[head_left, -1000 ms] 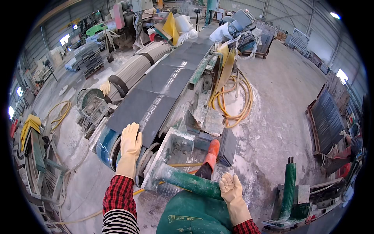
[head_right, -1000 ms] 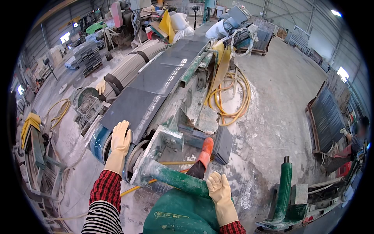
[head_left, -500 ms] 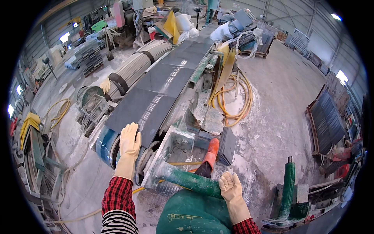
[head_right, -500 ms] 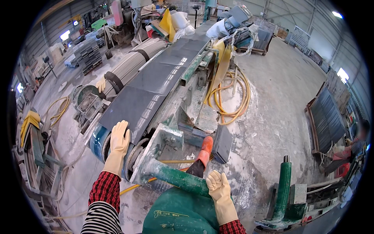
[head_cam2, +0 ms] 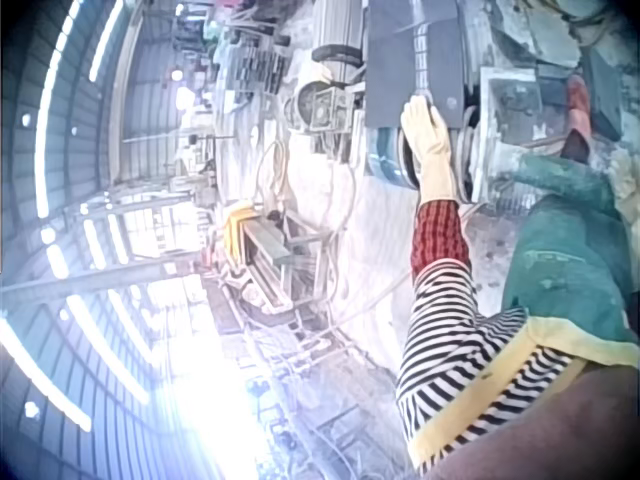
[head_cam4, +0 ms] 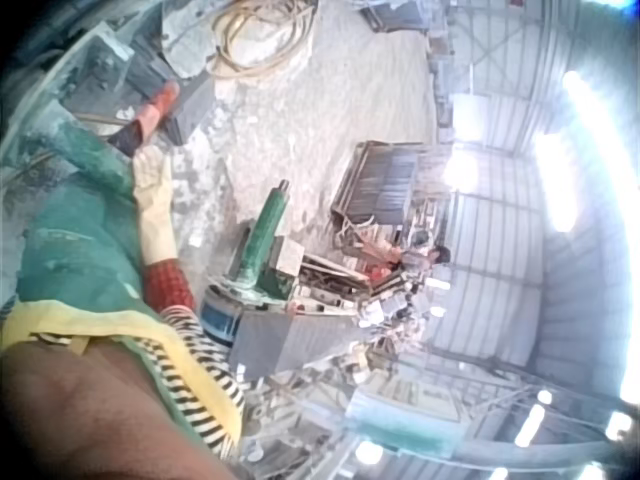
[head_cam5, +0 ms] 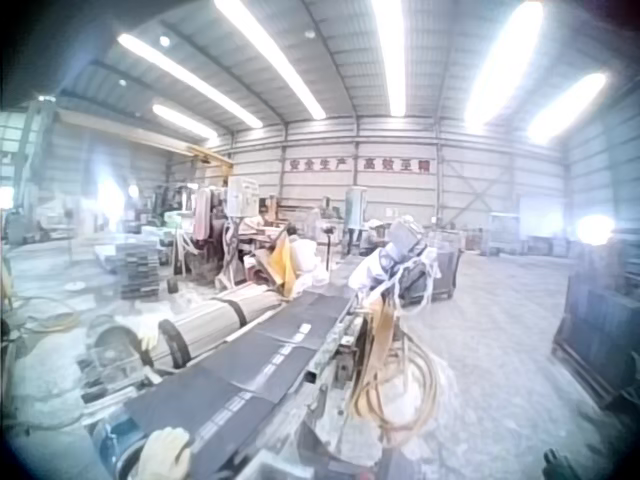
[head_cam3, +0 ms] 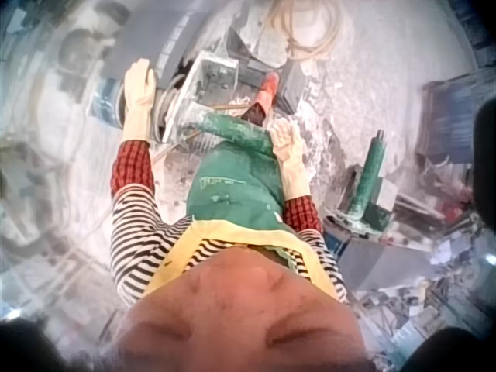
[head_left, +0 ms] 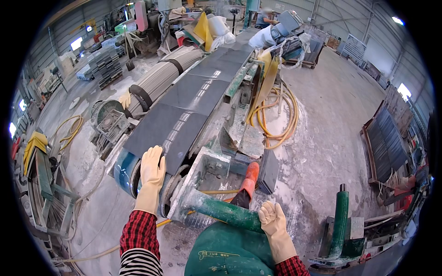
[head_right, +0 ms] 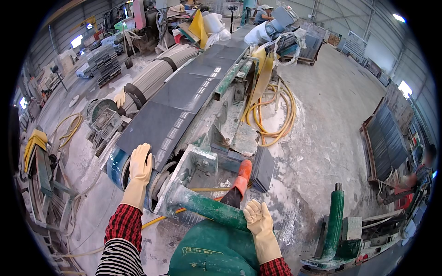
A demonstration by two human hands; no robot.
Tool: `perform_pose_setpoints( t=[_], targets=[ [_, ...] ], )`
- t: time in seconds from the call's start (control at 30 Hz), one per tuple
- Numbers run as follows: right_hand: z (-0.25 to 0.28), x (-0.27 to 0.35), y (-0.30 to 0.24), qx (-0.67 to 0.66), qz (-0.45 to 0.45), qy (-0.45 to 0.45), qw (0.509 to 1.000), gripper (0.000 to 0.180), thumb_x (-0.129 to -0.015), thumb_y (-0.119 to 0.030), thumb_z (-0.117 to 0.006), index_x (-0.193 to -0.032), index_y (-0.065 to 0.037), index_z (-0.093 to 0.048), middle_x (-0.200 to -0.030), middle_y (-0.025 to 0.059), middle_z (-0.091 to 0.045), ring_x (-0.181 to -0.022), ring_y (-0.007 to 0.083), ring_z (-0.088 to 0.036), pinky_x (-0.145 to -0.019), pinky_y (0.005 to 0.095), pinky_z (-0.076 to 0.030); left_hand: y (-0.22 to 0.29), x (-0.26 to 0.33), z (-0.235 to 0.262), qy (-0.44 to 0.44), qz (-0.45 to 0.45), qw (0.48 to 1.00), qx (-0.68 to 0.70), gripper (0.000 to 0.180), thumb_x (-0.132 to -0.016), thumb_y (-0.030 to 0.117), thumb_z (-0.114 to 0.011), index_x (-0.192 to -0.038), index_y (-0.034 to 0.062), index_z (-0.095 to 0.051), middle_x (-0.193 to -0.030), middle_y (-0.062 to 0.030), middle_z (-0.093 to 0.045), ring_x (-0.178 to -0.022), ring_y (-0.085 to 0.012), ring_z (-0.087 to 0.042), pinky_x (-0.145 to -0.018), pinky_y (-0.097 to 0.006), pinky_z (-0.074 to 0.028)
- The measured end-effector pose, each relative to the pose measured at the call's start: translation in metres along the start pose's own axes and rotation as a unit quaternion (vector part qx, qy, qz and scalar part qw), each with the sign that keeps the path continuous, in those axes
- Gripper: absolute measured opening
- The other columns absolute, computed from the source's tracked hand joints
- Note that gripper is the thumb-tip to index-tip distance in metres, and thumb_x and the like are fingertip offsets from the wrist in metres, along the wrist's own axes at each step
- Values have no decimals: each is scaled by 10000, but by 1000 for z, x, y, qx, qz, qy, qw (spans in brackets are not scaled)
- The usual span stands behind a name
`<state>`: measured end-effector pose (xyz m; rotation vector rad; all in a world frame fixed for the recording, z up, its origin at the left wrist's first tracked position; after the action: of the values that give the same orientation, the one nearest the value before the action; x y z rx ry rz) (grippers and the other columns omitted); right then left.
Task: The person repeatedly feeds dark rectangular tiles into a conveyor-fed machine, then removes and stacks the processed tiles. The person also briefly operates a control panel on the machine.
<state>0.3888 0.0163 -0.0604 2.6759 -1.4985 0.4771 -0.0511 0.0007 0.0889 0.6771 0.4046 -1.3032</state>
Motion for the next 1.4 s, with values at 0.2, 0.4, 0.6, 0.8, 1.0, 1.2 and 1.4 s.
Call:
perform_pose_setpoints(
  t=[0.2,0.4,0.6,0.8,1.0,1.2,1.4],
  targets=[
    [-1,0,1,0,-7,6,1000,324,-1035,-328,-435,-802,-112,-373,-765,-2,-309,-684,154,-351,-614,282,-326,2,2,6,15,-9,1000,6,314,-884,91,-625,-1188,12,-619,-1239,-189,-624,-1181,-387,-542,-1049,-461,-404],
    [2,-1,0,12,-9,-1,1000,316,-1035,-328,-437,-812,-113,-377,-770,-2,-306,-690,153,-351,-626,279,-335,1,4,7,12,-10,1000,12,314,-884,86,-622,-1189,8,-623,-1230,-193,-631,-1180,-390,-548,-1051,-469,-403],
    [5,0,1,26,-15,3,1000,292,-1035,-322,-447,-849,-103,-398,-787,-1,-306,-706,153,-357,-653,275,-356,1,8,11,9,8,1000,10,311,-889,86,-619,-1190,13,-625,-1241,-189,-631,-1192,-384,-546,-1065,-469,-392],
    [4,-1,2,26,-18,-3,1000,291,-1031,-322,-455,-852,-98,-401,-788,-3,-307,-713,152,-359,-651,277,-353,-1,11,12,0,15,1000,19,313,-901,99,-609,-1203,18,-626,-1255,-188,-628,-1208,-383,-544,-1085,-471,-380],
    [3,-1,2,37,-13,-5,999,311,-1038,-339,-439,-853,-91,-410,-778,-3,-311,-706,152,-362,-638,275,-346,-5,16,13,3,20,1000,21,317,-904,106,-603,-1210,23,-626,-1257,-187,-628,-1213,-387,-544,-1097,-480,-370],
    [5,-2,1,36,-7,7,999,323,-1042,-346,-433,-864,-77,-421,-778,0,-319,-703,153,-360,-626,274,-346,-6,19,15,5,19,1000,22,316,-904,101,-600,-1208,18,-625,-1257,-191,-627,-1212,-389,-543,-1098,-484,-367],
    [7,-2,1,41,-4,19,999,312,-1035,-339,-448,-869,-76,-422,-776,-1,-326,-701,152,-369,-634,271,-366,-6,23,18,12,14,999,26,317,-905,92,-595,-1211,12,-622,-1252,-197,-627,-1209,-396,-544,-1096,-490,-367]
  ],
)
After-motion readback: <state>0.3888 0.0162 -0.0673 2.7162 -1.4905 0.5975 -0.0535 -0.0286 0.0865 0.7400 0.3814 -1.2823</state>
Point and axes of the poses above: each hand's wrist, its own x-axis away from the middle knuckle, its own z-axis out of the back of the hand, y = z × x, the point moved 10 cm from there along -x, towards the middle knuckle
